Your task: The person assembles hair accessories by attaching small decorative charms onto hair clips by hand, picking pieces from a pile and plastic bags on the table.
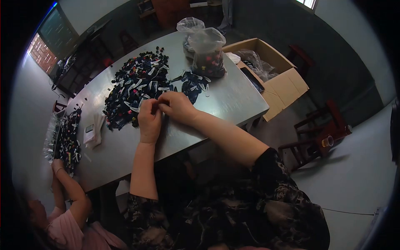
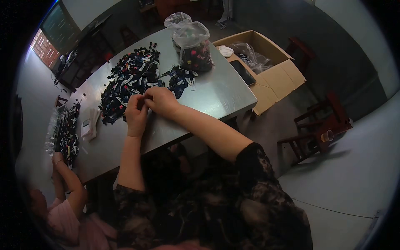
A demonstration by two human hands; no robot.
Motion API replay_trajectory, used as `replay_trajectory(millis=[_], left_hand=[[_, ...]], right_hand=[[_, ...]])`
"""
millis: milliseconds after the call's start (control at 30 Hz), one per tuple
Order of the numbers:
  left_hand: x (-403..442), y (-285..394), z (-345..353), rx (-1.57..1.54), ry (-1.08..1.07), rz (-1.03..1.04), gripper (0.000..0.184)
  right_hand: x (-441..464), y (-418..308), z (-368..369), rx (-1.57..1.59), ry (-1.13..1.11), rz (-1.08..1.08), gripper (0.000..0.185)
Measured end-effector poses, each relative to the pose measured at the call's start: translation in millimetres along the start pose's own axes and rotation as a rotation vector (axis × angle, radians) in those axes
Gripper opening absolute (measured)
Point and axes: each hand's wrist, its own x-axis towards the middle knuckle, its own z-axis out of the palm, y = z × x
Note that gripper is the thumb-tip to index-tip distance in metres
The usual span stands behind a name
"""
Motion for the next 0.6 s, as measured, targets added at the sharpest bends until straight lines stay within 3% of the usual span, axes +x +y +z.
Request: replay_trajectory(millis=[167,367,500,600], left_hand=[[1,0,1,-0.033,0.102,-0.056,0.021],[1,-5,-6,0.163,0.122,0.017,0.016],[3,2,-6,0.118,0.088,-0.064,0.015],[0,-1,-6,0.056,0.089,-0.106,0.013]], right_hand=[[-2,-6,-8,-0.052,0.064,-0.036,0.014],[-3,-11,-12,-0.088,0.019,-0.031,0.015],[12,-14,-31,-0.059,0.175,-0.043,0.015],[47,-36,-87,-0.122,0.364,-0.105,0.014]])
